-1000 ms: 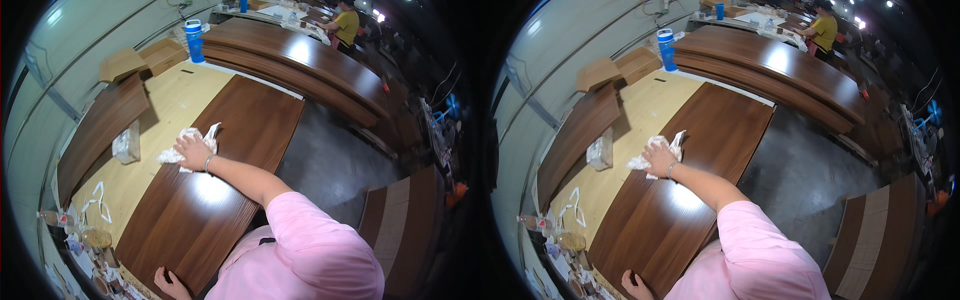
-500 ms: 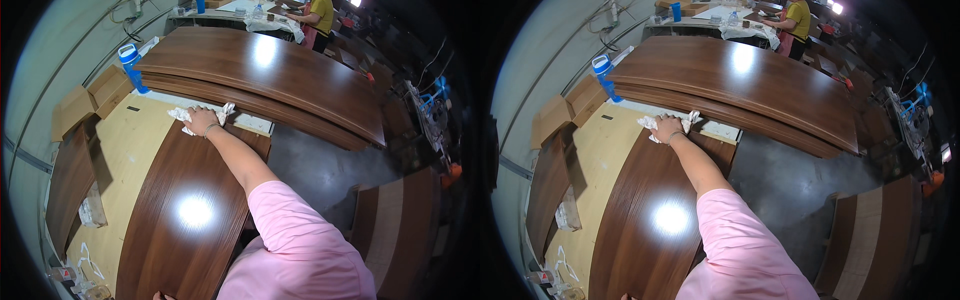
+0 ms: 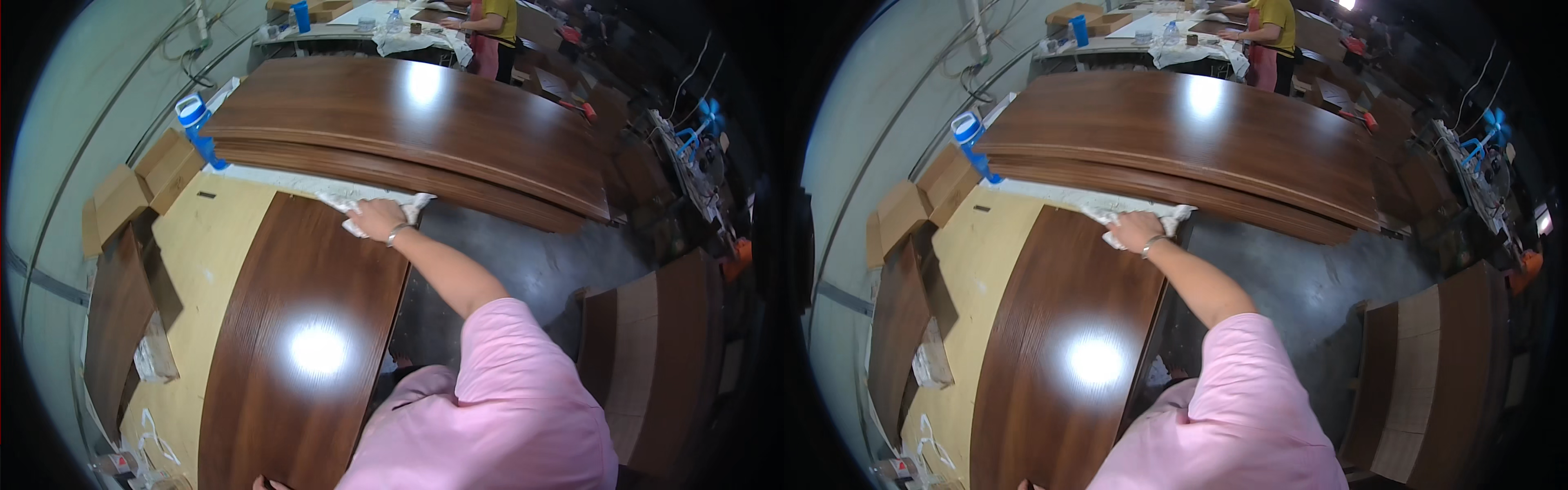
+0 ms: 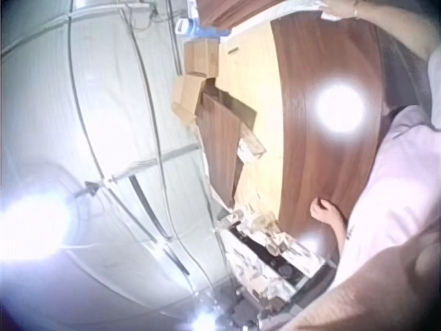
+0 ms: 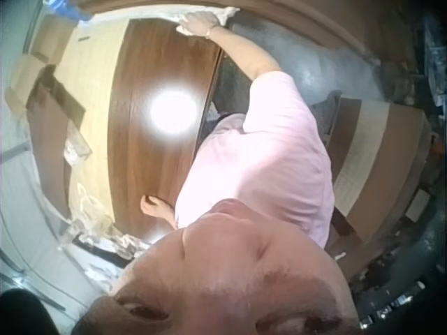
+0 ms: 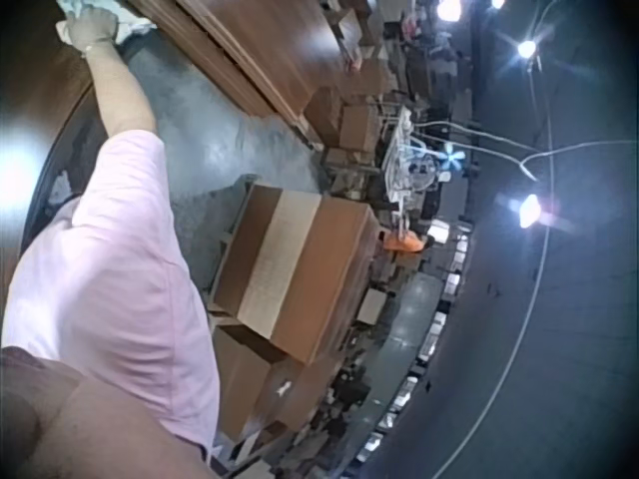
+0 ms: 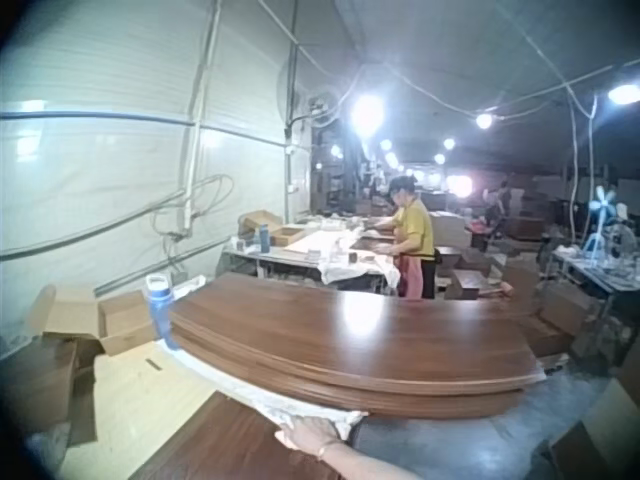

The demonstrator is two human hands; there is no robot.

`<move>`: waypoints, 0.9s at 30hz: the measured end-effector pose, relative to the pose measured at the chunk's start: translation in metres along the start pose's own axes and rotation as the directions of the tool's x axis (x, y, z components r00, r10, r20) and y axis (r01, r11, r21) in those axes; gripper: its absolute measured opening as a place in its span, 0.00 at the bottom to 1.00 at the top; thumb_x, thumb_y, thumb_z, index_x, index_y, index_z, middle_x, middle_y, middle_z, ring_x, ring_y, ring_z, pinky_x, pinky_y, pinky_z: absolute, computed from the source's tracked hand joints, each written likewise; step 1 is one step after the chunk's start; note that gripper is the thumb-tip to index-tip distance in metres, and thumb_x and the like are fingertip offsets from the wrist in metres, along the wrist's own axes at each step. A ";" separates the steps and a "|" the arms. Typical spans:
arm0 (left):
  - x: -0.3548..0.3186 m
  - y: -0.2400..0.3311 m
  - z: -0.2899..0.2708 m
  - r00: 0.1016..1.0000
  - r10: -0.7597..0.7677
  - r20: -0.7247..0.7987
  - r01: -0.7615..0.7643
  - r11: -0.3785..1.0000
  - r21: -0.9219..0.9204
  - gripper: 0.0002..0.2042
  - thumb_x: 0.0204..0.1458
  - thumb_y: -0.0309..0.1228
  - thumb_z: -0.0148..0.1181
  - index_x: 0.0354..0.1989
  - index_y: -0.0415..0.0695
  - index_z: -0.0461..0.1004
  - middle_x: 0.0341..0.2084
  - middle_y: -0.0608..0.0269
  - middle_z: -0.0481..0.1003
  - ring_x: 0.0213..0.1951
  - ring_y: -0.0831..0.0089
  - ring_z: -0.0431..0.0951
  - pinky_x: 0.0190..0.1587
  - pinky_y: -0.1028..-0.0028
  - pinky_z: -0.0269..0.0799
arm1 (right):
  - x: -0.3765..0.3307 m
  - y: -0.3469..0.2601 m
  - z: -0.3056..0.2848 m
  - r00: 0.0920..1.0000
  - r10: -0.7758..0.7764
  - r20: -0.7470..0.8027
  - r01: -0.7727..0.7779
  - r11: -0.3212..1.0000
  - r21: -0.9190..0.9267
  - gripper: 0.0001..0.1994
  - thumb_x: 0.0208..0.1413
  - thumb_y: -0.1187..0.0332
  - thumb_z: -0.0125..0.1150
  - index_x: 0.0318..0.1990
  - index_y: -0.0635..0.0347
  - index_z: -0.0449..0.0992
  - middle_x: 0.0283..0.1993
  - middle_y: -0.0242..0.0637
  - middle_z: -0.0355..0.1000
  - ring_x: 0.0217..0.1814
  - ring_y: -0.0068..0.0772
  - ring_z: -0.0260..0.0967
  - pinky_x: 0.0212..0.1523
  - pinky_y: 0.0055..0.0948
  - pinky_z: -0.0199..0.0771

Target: The person wipes the surface of a wood panel with a cloth, uses a block to sand the edges and surface, and pours a liquid from a bottle onto the cloth before wiping the wood panel again.

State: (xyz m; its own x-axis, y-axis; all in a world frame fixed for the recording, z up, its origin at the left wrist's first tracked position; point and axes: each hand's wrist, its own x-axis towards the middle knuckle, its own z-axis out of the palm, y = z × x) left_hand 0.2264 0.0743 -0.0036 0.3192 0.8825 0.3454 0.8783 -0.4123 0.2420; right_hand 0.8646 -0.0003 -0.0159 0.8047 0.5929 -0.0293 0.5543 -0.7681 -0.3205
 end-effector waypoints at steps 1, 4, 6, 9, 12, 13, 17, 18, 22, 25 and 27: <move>-0.001 0.002 -0.002 1.000 -0.019 0.014 0.019 1.000 0.002 0.11 0.59 0.30 0.57 0.47 0.38 0.76 0.46 0.45 0.74 0.50 0.49 0.71 0.56 0.55 0.67 | -0.011 0.015 -0.005 0.999 -0.044 -0.016 0.043 0.997 -0.066 0.25 0.64 0.46 0.45 0.41 0.56 0.82 0.42 0.47 0.80 0.45 0.49 0.78 0.46 0.46 0.76; 0.006 -0.022 0.020 0.999 0.046 -0.011 -0.047 0.992 -0.115 0.13 0.53 0.21 0.55 0.47 0.35 0.73 0.46 0.47 0.71 0.52 0.51 0.69 0.56 0.56 0.63 | -0.059 0.069 -0.038 0.994 0.009 -0.109 -0.030 0.981 -0.192 0.21 0.63 0.48 0.48 0.38 0.54 0.81 0.40 0.46 0.80 0.39 0.49 0.79 0.37 0.48 0.78; 0.005 -0.021 0.018 0.999 0.042 0.030 -0.038 0.991 -0.128 0.13 0.56 0.23 0.53 0.50 0.36 0.71 0.47 0.49 0.71 0.51 0.52 0.69 0.56 0.58 0.63 | -0.073 0.085 -0.044 0.961 0.099 -0.258 -0.150 0.971 -0.186 0.18 0.61 0.52 0.54 0.39 0.57 0.79 0.32 0.46 0.79 0.34 0.50 0.79 0.34 0.46 0.79; 0.005 -0.020 0.020 0.999 0.027 0.034 -0.023 0.993 -0.116 0.13 0.55 0.24 0.53 0.49 0.35 0.71 0.47 0.48 0.71 0.52 0.51 0.68 0.55 0.56 0.63 | -0.114 0.025 -0.040 0.886 -0.182 -0.426 0.198 0.980 -0.007 0.10 0.54 0.61 0.58 0.31 0.57 0.75 0.33 0.44 0.77 0.35 0.50 0.76 0.33 0.45 0.75; 0.001 -0.020 0.014 0.998 0.040 0.046 -0.037 0.997 -0.069 0.13 0.55 0.25 0.53 0.48 0.35 0.71 0.47 0.48 0.71 0.52 0.50 0.68 0.55 0.56 0.63 | -0.205 -0.084 0.002 0.670 -0.599 -0.439 0.714 0.683 0.157 0.11 0.48 0.64 0.60 0.38 0.57 0.76 0.42 0.40 0.74 0.47 0.44 0.71 0.50 0.42 0.71; -0.001 -0.022 0.013 0.998 0.042 0.036 -0.040 0.997 -0.067 0.13 0.55 0.25 0.53 0.48 0.35 0.71 0.47 0.48 0.71 0.51 0.50 0.68 0.55 0.56 0.63 | -0.231 -0.110 0.038 0.558 -0.720 -0.413 0.829 0.507 0.237 0.15 0.50 0.61 0.60 0.44 0.56 0.77 0.46 0.40 0.74 0.52 0.45 0.70 0.58 0.44 0.67; 0.000 -0.028 0.018 0.997 0.070 0.035 -0.067 0.995 -0.076 0.13 0.55 0.25 0.52 0.48 0.35 0.71 0.46 0.48 0.71 0.51 0.50 0.68 0.54 0.56 0.63 | -0.281 -0.140 0.064 0.522 -0.830 -0.196 0.852 0.501 0.150 0.23 0.54 0.60 0.56 0.57 0.58 0.73 0.64 0.42 0.66 0.71 0.43 0.58 0.70 0.50 0.56; 0.000 -0.027 0.017 0.997 0.064 0.038 -0.062 0.995 -0.072 0.13 0.55 0.25 0.52 0.48 0.35 0.71 0.46 0.48 0.71 0.51 0.50 0.68 0.54 0.56 0.63 | -0.261 -0.134 0.045 0.583 -0.812 -0.028 0.812 0.583 0.026 0.23 0.55 0.60 0.56 0.57 0.60 0.73 0.65 0.42 0.66 0.71 0.43 0.58 0.71 0.49 0.54; 0.000 -0.023 0.011 0.998 0.041 0.037 -0.039 0.997 -0.073 0.13 0.55 0.25 0.52 0.48 0.35 0.72 0.47 0.48 0.71 0.51 0.50 0.68 0.55 0.56 0.63 | -0.140 -0.041 0.024 0.712 -0.637 -0.295 0.615 0.769 -0.174 0.14 0.53 0.66 0.58 0.46 0.61 0.76 0.54 0.39 0.71 0.60 0.42 0.66 0.61 0.45 0.62; 0.003 -0.020 0.015 0.998 0.060 0.038 -0.056 0.995 -0.087 0.13 0.56 0.25 0.52 0.49 0.36 0.72 0.47 0.49 0.71 0.52 0.51 0.68 0.55 0.56 0.63 | -0.068 0.029 0.014 0.874 -0.226 -0.431 0.169 0.971 -0.166 0.15 0.62 0.57 0.54 0.50 0.54 0.76 0.57 0.43 0.72 0.62 0.44 0.67 0.61 0.48 0.63; 0.004 -0.022 0.015 0.997 0.069 0.040 -0.066 0.994 -0.084 0.13 0.56 0.25 0.52 0.49 0.36 0.72 0.47 0.49 0.71 0.52 0.51 0.68 0.55 0.56 0.63 | -0.046 0.043 0.027 0.797 -0.203 -0.568 0.120 0.976 -0.181 0.16 0.63 0.54 0.52 0.49 0.54 0.76 0.57 0.44 0.73 0.61 0.46 0.69 0.60 0.49 0.66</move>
State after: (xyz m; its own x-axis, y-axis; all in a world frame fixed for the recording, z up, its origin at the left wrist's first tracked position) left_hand 0.2138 0.0897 -0.0208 0.3933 0.8601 0.3248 0.8224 -0.4871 0.2940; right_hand 0.8459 -0.0545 -0.0535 0.6496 0.4916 0.5799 0.6762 -0.7222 -0.1453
